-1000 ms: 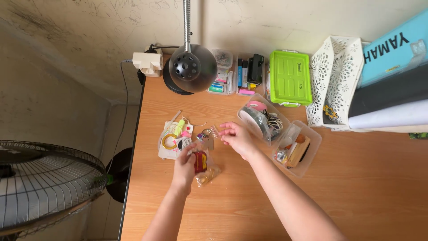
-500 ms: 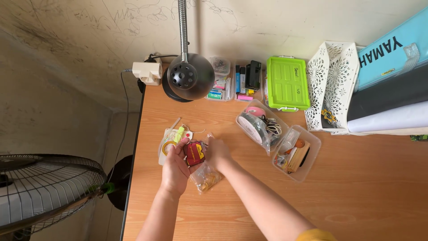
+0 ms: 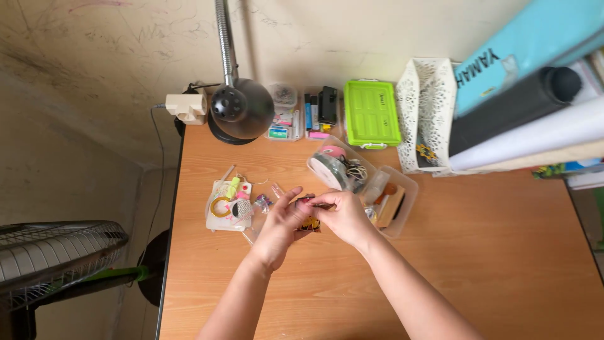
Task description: Organize various small items and stickers into plastic containers on a desk.
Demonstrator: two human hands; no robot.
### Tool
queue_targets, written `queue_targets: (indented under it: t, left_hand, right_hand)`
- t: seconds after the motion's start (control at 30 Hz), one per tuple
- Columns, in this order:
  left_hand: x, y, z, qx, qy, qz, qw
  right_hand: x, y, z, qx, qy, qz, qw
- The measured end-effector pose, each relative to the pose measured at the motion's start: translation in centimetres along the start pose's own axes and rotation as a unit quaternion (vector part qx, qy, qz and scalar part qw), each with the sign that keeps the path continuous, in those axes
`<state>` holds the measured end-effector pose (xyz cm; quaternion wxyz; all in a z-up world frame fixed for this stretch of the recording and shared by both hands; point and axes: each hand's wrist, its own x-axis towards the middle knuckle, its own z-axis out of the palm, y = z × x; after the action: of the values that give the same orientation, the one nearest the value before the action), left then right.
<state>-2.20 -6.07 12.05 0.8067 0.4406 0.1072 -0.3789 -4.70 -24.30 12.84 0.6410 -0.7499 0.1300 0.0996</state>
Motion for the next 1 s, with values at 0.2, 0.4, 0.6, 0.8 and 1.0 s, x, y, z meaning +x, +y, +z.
queue_targets:
  t: [0.2,0.4,0.6,0.8,1.0]
  left_hand:
    - [-2.5,-0.5,3.4,0.134,-0.076,0.042,0.987]
    - [-4.7,0.3,6.2,0.142,-0.092,0.052,0.984]
    - [-3.5,-1.8,6.5,0.165,-0.062,0.053,0.983]
    - [0.4,-7.3,6.2,0.197,-0.066,0.077,0.975]
    - [2.1,-6.3,9.5,0.368,0.059,0.094,0.923]
  right_hand:
    - [-3.6,-3.2,-3.9,-0.048,-0.005,-0.029,0.998]
    - [-5.5,-2.2,-7.2,0.047,0.038,-0.055,0.997]
    - [-7.9,-2.9,-8.2,0.056,0.046,-0.075,0.995]
    - [-7.6,3.7,-5.5,0.146,-0.057,-0.062,0.986]
    - [-5.2,7.4,-8.4,0.161,0.061,0.015,0.985]
